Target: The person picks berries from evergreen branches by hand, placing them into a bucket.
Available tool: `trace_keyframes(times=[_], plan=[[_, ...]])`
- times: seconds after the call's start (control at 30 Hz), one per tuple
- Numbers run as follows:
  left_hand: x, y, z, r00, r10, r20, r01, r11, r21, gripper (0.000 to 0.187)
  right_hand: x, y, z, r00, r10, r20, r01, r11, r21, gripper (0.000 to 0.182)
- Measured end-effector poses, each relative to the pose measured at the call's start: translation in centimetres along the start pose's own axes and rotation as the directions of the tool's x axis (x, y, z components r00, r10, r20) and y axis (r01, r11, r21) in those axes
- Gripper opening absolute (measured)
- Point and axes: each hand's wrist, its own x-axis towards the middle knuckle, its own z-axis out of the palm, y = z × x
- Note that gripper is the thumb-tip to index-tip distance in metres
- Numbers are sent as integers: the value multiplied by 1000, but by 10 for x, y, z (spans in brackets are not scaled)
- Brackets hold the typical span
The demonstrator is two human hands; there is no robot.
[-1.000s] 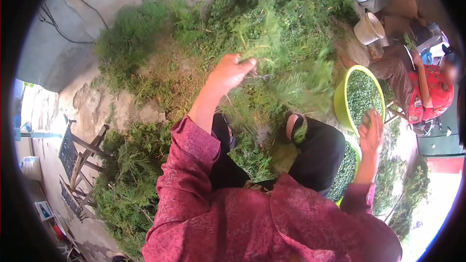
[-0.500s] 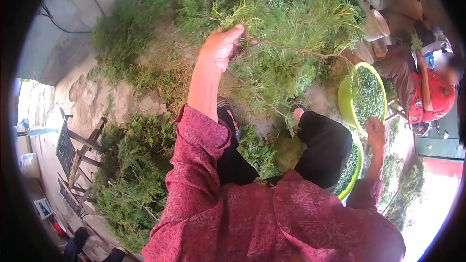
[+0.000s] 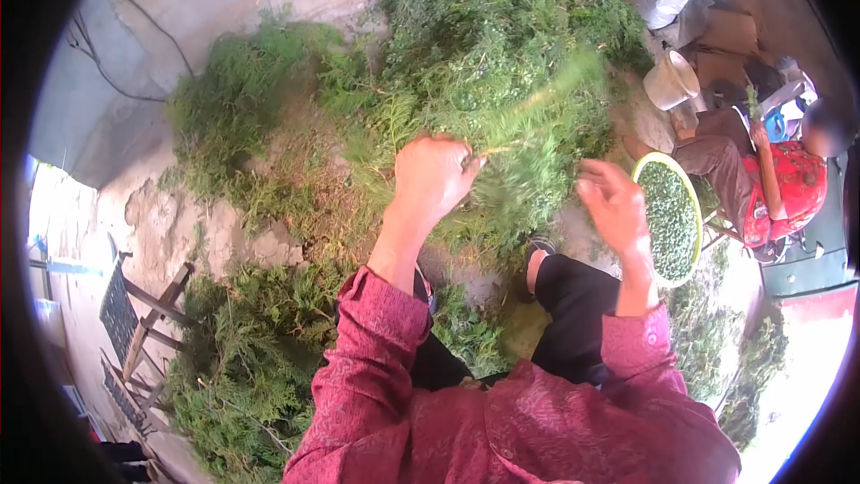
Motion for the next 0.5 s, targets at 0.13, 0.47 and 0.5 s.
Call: trace_keyframes(times=[0.13,0.47,0.5], plan=[[-3,2,8,972,234,-10,-233,971,59,16,19,15,19,973,202,108,-201,979,-20,41],[-3,14,22,939,291,185,-324,929,181,7,46,58,30,900,327,-287,-183,883,431,55],[-2,12,20,935,297,196,-331,927,176,7,49,58,26,896,235,-377,-70,913,401,53]])
